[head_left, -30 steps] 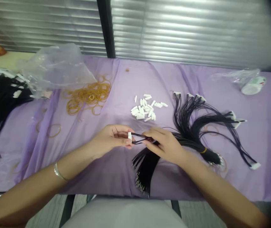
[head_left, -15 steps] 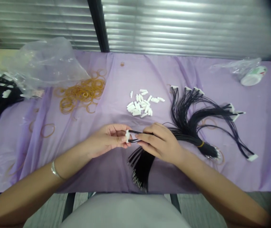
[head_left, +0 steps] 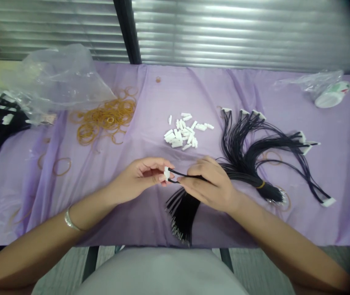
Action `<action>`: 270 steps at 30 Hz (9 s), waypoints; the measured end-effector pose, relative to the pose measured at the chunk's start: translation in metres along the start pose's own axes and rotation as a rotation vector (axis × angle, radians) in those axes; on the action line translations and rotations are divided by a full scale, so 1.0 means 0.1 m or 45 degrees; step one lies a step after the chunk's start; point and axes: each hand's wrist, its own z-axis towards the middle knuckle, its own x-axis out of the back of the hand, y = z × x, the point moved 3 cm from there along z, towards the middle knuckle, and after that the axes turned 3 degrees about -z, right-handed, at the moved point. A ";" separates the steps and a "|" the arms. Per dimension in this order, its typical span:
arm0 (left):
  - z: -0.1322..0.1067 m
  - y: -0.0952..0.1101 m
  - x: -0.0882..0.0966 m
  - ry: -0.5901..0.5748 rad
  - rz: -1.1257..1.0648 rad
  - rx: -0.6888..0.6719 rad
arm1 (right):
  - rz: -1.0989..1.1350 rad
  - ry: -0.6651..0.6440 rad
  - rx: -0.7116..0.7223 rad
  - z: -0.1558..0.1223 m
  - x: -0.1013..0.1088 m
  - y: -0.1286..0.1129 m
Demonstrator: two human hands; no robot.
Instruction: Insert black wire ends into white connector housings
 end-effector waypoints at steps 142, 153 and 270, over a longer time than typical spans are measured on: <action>0.08 -0.19 -0.01 0.121 -0.413 0.013 | 0.307 0.065 -0.528 0.08 -0.12 -0.06; 0.06 -0.19 0.01 0.149 -0.322 0.020 | 0.274 0.013 -0.479 0.04 -0.23 -0.07; 0.09 -0.19 0.11 0.256 -0.197 0.199 | -0.009 -0.273 -0.226 0.00 -0.26 -0.03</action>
